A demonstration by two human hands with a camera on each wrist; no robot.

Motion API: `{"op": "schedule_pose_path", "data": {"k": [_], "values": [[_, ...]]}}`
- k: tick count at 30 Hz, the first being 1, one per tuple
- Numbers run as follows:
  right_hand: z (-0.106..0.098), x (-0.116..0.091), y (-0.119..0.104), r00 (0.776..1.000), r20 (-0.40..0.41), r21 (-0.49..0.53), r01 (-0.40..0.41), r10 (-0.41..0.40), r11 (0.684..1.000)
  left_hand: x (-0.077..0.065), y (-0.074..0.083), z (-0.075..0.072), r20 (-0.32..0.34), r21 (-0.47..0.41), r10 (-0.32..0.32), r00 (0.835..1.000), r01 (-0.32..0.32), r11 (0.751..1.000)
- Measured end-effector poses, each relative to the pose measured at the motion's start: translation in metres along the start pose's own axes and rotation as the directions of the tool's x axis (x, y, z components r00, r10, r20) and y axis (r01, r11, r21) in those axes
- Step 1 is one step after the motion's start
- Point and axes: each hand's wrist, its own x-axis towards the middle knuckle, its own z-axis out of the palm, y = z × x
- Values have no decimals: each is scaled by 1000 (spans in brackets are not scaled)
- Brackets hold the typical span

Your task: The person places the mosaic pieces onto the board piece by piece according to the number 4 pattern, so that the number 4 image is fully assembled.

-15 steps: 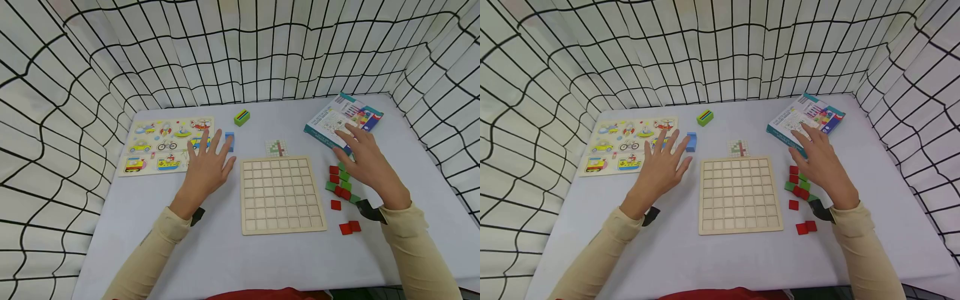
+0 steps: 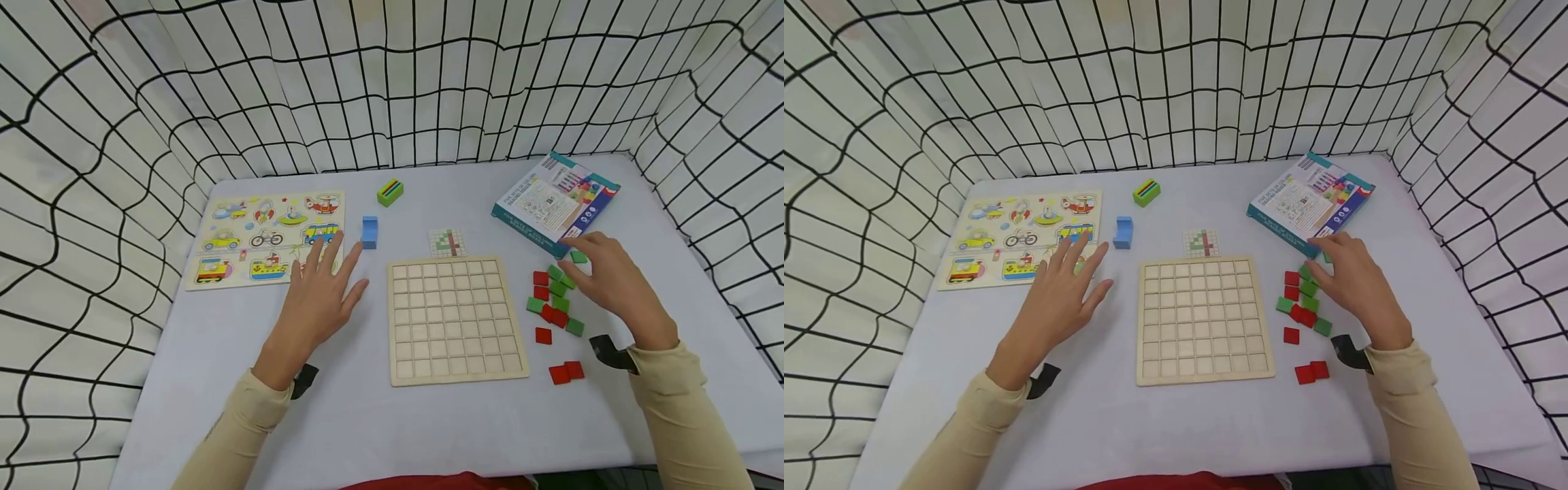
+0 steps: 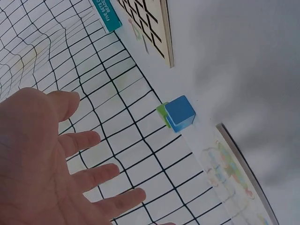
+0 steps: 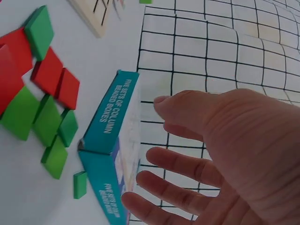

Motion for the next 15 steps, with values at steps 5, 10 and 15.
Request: {"op": "schedule_pose_path", "data": {"k": [5,10,15], "values": [[7,1,11,999,35,0,-29,29,1000,-18,2,12,44,-52,-17,999,19,998],[15,5,24,997,59,-5,-45,45,999,-29,2,26,69,-35,100,993,-98,995],[22,10,36,997,49,-20,-54,54,998,-35,-1,33,119,-80,211,970,-202,976]]}}
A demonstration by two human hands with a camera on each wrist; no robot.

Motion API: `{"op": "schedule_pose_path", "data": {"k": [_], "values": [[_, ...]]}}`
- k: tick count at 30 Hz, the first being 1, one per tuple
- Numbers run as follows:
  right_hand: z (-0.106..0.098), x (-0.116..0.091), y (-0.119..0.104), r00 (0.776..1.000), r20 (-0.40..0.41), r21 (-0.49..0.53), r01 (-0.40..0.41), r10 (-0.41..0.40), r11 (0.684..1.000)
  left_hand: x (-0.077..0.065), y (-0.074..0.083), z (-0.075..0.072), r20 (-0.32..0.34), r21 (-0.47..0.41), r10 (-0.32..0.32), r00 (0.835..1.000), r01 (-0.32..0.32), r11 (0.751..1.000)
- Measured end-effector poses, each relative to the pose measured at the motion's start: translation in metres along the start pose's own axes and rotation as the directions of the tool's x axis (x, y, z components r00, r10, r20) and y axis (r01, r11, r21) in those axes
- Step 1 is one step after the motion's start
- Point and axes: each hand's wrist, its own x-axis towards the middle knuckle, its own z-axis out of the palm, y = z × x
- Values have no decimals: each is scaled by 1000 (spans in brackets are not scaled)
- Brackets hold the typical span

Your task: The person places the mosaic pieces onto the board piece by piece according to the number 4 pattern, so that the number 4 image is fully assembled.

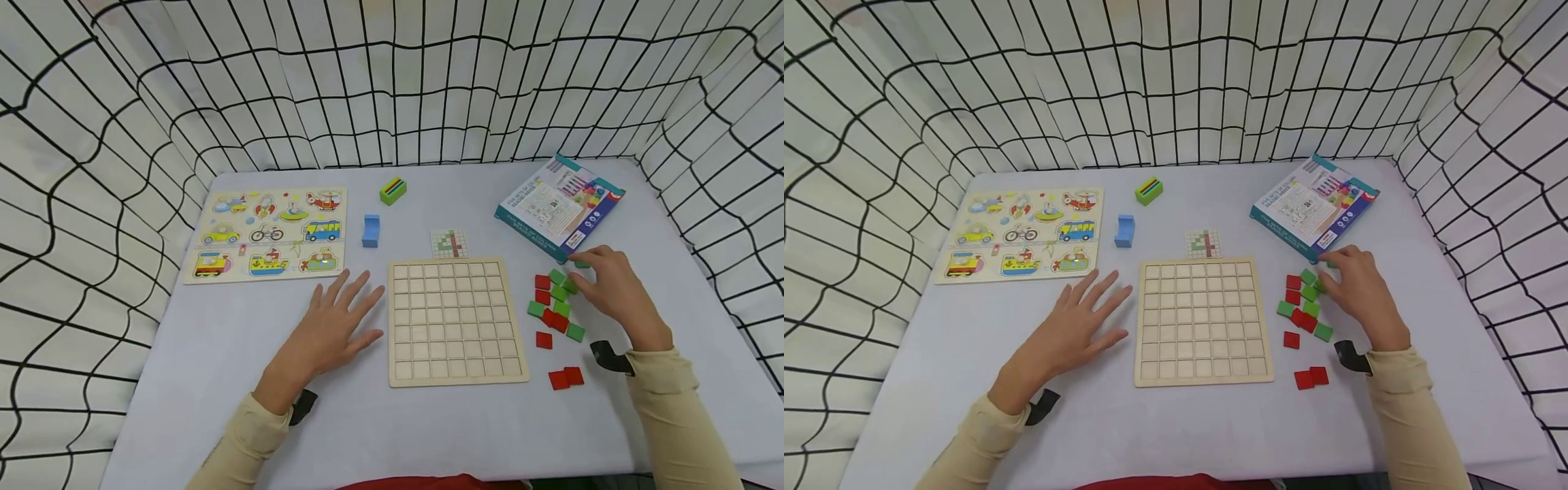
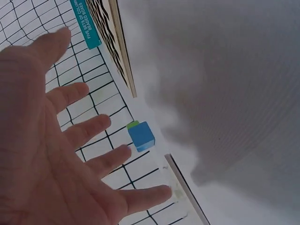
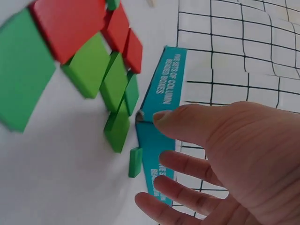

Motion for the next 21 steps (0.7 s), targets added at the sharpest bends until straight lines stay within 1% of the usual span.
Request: {"op": "schedule_pose_path", "data": {"k": [4,7,12,17,21], "values": [[2,5,9,1000,6,-17,-3,3,1000,-3,-3,1,86,-86,36,996,-29,996],[2,9,15,1000,27,-29,16,-15,999,-4,-4,2,131,-116,48,990,-32,993],[0,16,25,996,63,-29,72,-70,997,-3,-4,3,141,-124,61,988,-43,991],[1,20,32,994,57,-3,90,-90,996,-3,-2,8,162,-104,69,984,-52,993],[2,21,35,993,54,-6,108,-108,994,-4,1,12,173,-114,65,983,-46,992]]}}
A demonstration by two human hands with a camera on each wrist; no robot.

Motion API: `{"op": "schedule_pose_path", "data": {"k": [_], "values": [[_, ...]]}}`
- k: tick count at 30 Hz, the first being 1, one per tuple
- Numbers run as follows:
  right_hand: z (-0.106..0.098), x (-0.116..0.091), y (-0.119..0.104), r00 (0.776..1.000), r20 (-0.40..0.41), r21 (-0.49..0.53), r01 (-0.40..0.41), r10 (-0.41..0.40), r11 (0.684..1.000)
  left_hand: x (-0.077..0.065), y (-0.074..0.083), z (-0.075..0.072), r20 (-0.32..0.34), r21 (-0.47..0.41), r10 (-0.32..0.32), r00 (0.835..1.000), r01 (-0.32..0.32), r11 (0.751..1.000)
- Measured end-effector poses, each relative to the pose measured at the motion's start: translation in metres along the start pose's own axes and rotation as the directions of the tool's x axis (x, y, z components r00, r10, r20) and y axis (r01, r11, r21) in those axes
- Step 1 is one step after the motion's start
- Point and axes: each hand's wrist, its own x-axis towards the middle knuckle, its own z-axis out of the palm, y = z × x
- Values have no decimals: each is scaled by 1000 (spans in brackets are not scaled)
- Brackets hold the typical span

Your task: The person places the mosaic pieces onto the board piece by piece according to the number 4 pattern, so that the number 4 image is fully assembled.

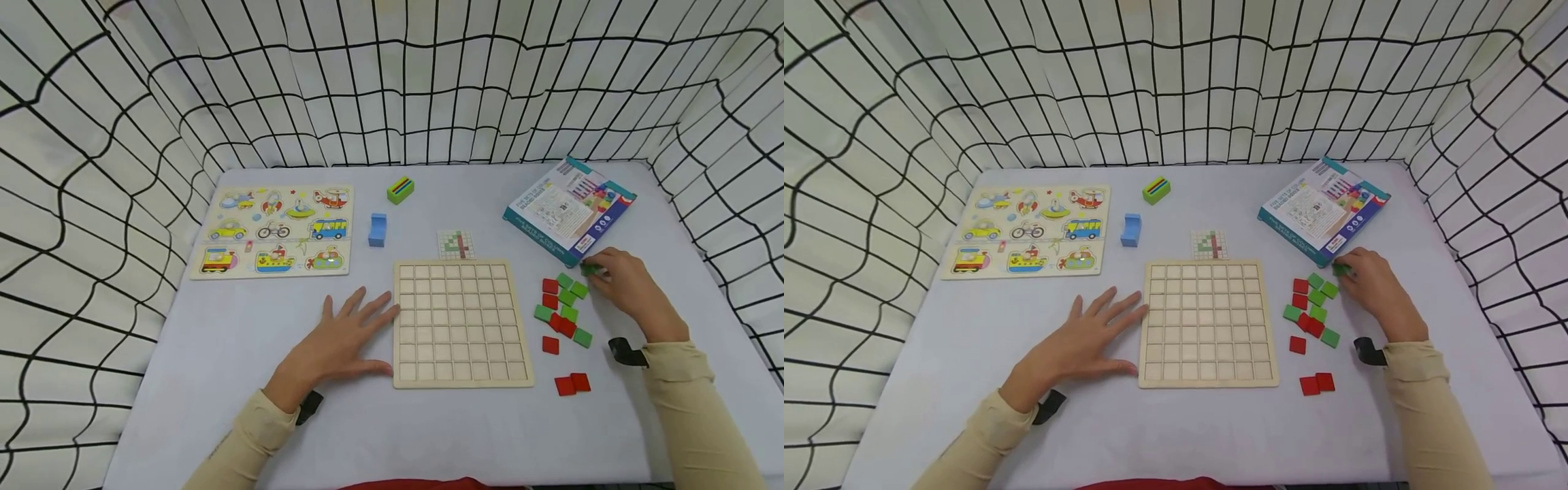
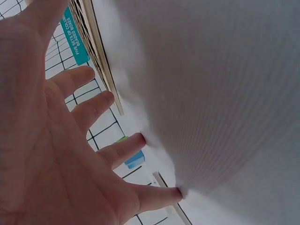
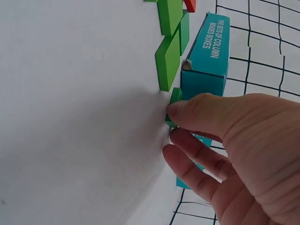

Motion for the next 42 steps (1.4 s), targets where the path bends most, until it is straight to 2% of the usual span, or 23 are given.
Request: {"op": "schedule_pose_path", "data": {"k": [6,13,18,23,32,38,42], "values": [[-1,0,1,999,29,-22,28,-27,999,-1,4,8,4,31,-11,1000,10,999],[-11,-7,1,996,32,-25,81,-80,996,0,7,10,-39,74,13,999,-10,997],[-15,-15,-4,991,44,-5,127,-127,992,0,11,8,-12,79,3,1000,-2,997],[-21,-13,-26,969,-15,-25,244,-245,969,0,13,6,5,87,-6,1000,6,996],[-29,13,-71,923,-65,-1,380,-379,925,3,13,5,37,71,-30,999,27,997],[-27,30,-95,908,-43,31,418,-416,908,3,13,5,40,63,-34,999,31,998],[-14,39,-110,897,-16,79,441,-441,894,2,12,6,45,61,-37,998,34,998]]}}
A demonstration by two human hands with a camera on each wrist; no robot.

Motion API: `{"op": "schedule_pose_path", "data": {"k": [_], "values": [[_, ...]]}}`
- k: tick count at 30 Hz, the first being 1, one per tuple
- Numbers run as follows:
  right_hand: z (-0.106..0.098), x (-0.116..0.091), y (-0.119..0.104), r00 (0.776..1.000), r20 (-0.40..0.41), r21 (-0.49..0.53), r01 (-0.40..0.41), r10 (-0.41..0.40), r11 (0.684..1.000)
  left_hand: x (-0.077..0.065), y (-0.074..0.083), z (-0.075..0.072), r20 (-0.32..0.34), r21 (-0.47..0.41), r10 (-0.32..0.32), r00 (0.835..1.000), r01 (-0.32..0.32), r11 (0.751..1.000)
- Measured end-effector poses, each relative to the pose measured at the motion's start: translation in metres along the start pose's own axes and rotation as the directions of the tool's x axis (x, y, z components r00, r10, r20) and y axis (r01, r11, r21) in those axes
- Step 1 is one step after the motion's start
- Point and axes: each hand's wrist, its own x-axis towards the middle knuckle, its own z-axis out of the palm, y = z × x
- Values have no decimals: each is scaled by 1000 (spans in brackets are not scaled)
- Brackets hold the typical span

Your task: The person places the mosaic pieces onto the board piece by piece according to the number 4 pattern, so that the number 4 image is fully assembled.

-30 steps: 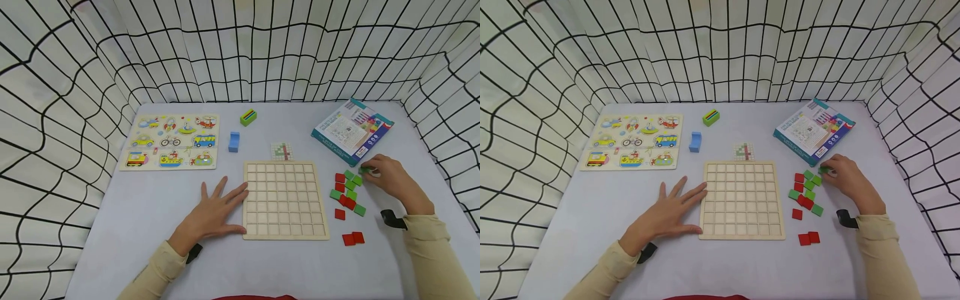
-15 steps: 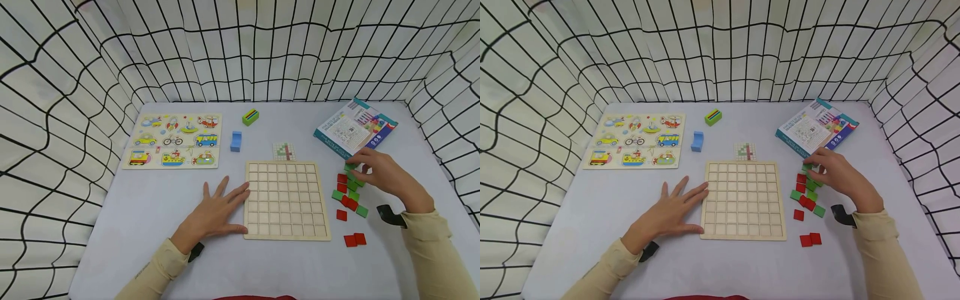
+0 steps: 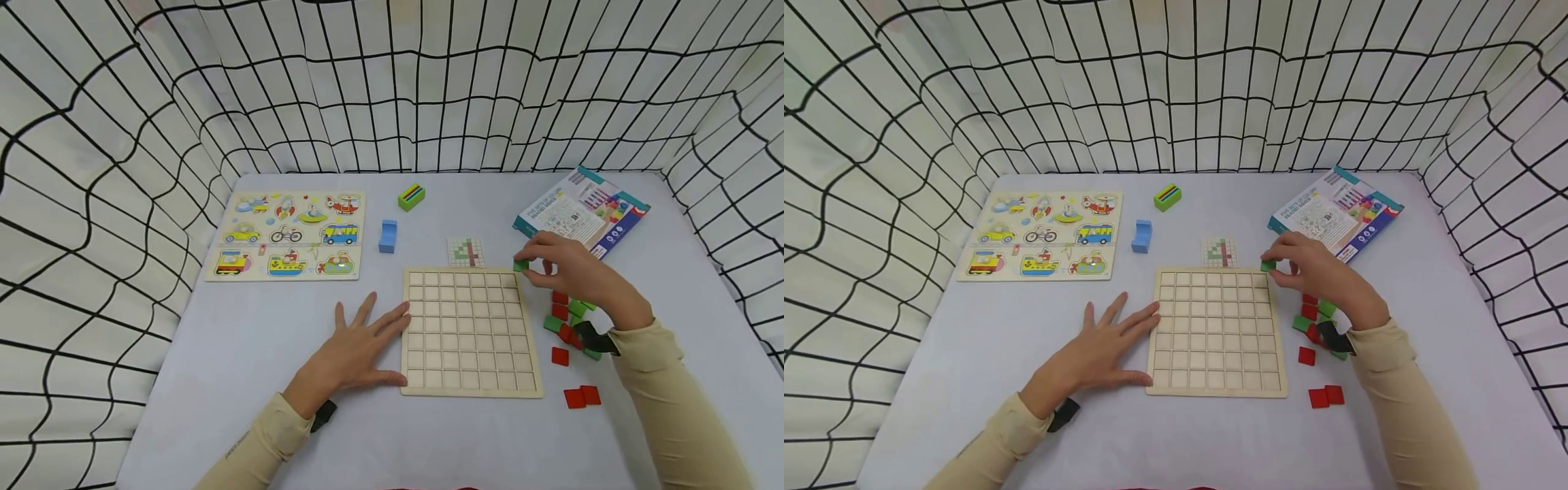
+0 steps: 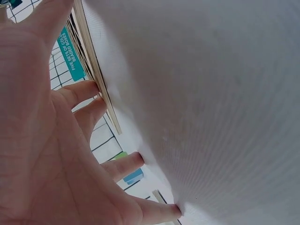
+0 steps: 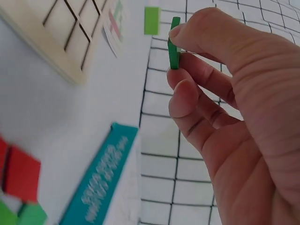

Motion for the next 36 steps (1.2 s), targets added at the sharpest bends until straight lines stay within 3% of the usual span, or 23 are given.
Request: {"op": "schedule_pose_path", "data": {"k": [6,13,22,28,36], "values": [[37,24,1,995,64,67,66,-70,996,-2,0,4,-7,-6,1,1000,-1,1000],[63,38,3,987,145,103,58,-72,993,0,4,3,-2,-30,14,1000,-14,999],[61,40,1,991,115,43,67,-72,997,5,6,-1,19,5,5,1000,-5,1000],[63,43,1,991,55,-15,121,-120,993,6,6,-2,18,-1,7,1000,-7,1000],[67,47,-1,993,56,16,108,-109,994,3,4,-2,38,-16,-19,999,19,1000]]}}
